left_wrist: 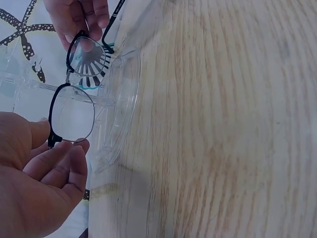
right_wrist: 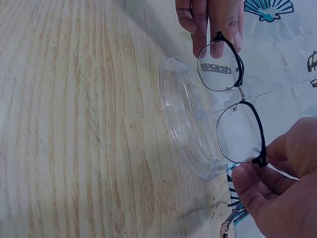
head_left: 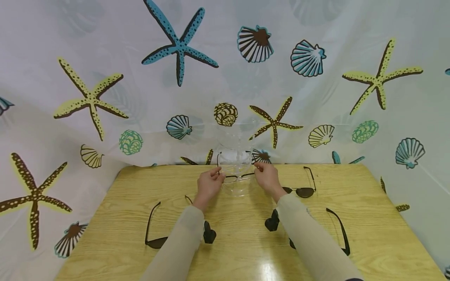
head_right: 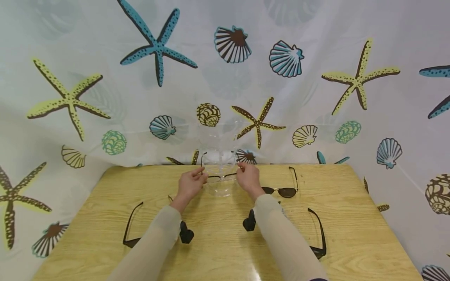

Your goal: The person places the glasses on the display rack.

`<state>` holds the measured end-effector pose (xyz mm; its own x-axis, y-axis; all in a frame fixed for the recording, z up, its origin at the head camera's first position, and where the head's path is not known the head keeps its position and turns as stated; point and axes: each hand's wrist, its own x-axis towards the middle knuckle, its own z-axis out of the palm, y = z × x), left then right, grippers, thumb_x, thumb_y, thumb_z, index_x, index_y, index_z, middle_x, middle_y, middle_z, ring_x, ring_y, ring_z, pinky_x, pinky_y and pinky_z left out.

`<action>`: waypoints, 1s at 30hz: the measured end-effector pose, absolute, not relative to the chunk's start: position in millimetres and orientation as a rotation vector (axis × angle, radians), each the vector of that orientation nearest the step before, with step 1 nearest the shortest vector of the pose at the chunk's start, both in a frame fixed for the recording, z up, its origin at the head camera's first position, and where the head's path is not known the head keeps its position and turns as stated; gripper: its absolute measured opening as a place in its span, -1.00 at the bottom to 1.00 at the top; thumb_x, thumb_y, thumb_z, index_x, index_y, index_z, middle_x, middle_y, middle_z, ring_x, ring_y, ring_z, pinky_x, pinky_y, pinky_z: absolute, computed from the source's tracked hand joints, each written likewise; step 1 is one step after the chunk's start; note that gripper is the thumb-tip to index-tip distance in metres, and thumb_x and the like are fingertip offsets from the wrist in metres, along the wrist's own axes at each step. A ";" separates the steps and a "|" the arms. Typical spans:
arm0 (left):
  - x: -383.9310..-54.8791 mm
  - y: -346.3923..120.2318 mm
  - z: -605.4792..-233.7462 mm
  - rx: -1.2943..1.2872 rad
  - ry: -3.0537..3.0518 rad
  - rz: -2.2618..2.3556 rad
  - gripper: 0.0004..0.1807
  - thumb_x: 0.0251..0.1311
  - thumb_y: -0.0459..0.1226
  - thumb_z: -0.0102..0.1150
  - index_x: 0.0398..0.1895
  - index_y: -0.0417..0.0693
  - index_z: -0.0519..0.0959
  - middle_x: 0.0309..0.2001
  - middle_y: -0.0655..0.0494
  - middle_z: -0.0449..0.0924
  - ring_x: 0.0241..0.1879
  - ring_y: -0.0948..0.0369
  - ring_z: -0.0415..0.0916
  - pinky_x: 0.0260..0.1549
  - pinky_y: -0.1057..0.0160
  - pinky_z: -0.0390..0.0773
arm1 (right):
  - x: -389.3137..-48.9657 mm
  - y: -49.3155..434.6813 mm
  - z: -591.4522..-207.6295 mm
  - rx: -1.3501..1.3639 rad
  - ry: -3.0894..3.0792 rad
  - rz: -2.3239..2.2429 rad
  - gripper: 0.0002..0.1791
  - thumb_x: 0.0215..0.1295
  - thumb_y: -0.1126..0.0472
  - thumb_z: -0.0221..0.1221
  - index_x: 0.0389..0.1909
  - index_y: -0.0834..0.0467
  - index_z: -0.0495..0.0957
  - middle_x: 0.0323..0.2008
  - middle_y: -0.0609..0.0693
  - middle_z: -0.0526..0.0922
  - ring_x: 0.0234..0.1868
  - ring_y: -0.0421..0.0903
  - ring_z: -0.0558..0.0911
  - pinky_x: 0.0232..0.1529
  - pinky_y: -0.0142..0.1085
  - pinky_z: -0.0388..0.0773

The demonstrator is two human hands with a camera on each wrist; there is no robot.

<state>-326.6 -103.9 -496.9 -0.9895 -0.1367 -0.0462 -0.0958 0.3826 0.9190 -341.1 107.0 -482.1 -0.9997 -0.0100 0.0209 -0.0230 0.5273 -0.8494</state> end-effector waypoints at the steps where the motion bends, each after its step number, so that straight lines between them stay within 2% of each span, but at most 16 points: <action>1: -326.4 -103.9 -497.1 0.215 -2.585 -1.703 -0.54 0.53 -0.20 0.22 0.43 -0.05 0.56 0.23 -0.19 0.69 0.28 -0.03 0.65 0.11 0.02 0.72 | -341.2 106.8 -482.8 0.029 -2.732 1.519 -0.55 0.61 0.29 -0.01 0.39 0.34 0.52 0.33 0.32 0.58 0.35 0.21 0.57 0.00 -0.11 0.55; 12: -325.7 -104.0 -498.6 0.193 -2.609 -1.666 -0.52 0.53 -0.19 0.22 0.45 -0.07 0.55 0.27 -0.21 0.66 0.32 -0.04 0.62 0.17 -0.01 0.68 | -341.7 105.9 -486.1 0.018 -2.738 1.532 -0.55 0.63 0.24 0.03 0.41 0.31 0.51 0.34 0.29 0.59 0.36 0.18 0.57 0.02 -0.12 0.53; 15: -325.7 -103.9 -500.1 0.199 -2.603 -1.662 -0.53 0.52 -0.19 0.24 0.43 -0.05 0.57 0.26 -0.20 0.67 0.31 -0.03 0.62 0.17 -0.01 0.68 | -342.1 106.5 -487.6 0.030 -2.737 1.517 -0.55 0.63 0.24 0.02 0.41 0.31 0.52 0.33 0.30 0.59 0.31 0.16 0.59 -0.07 -0.17 0.51; 17: -324.5 -104.0 -499.9 0.196 -2.604 -1.655 -0.53 0.52 -0.19 0.24 0.43 -0.04 0.57 0.27 -0.20 0.66 0.32 -0.03 0.62 0.18 -0.01 0.68 | -341.6 106.9 -487.9 0.038 -2.736 1.514 -0.55 0.63 0.24 0.02 0.41 0.31 0.52 0.32 0.30 0.60 0.23 0.13 0.62 -0.17 -0.24 0.48; 19: -323.5 -104.3 -499.6 0.198 -2.607 -1.655 -0.52 0.52 -0.19 0.24 0.44 -0.03 0.56 0.27 -0.19 0.66 0.32 -0.03 0.61 0.19 -0.02 0.67 | -341.0 107.6 -488.3 0.048 -2.736 1.515 -0.55 0.62 0.26 0.03 0.41 0.32 0.52 0.31 0.31 0.60 0.05 0.10 0.63 -0.31 -0.28 0.42; 23: -320.8 -104.8 -498.2 0.189 -2.624 -1.640 -0.52 0.53 -0.19 0.22 0.45 -0.04 0.55 0.28 -0.19 0.66 0.32 -0.04 0.61 0.18 -0.03 0.67 | -340.2 108.8 -489.2 0.065 -2.739 1.510 -0.56 0.61 0.28 0.04 0.40 0.32 0.52 0.28 0.32 0.62 -0.31 -0.01 0.50 -0.47 -0.33 0.31; 26: -318.6 -105.3 -496.4 0.183 -2.631 -1.639 -0.52 0.53 -0.19 0.22 0.45 -0.05 0.55 0.28 -0.20 0.65 0.33 -0.05 0.60 0.19 -0.02 0.67 | -339.0 109.0 -489.6 0.076 -2.743 1.480 -0.56 0.60 0.28 0.05 0.39 0.31 0.54 0.28 0.31 0.64 -0.35 -0.08 0.45 -0.47 -0.34 0.30; 30: -315.7 -106.0 -495.4 0.173 -2.632 -1.642 -0.53 0.54 -0.21 0.21 0.44 -0.08 0.55 0.27 -0.23 0.66 0.32 -0.07 0.60 0.18 -0.04 0.67 | -336.2 109.9 -489.9 0.089 -2.747 1.456 -0.56 0.59 0.27 0.05 0.39 0.30 0.54 0.28 0.31 0.64 -0.33 -0.05 0.48 -0.44 -0.34 0.31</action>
<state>-315.7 -106.0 -495.4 -0.9933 -0.1121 -0.0298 -0.0761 0.4354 0.8970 -336.2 109.9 -489.9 -0.9979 -0.0358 0.0548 -0.0654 0.5601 -0.8258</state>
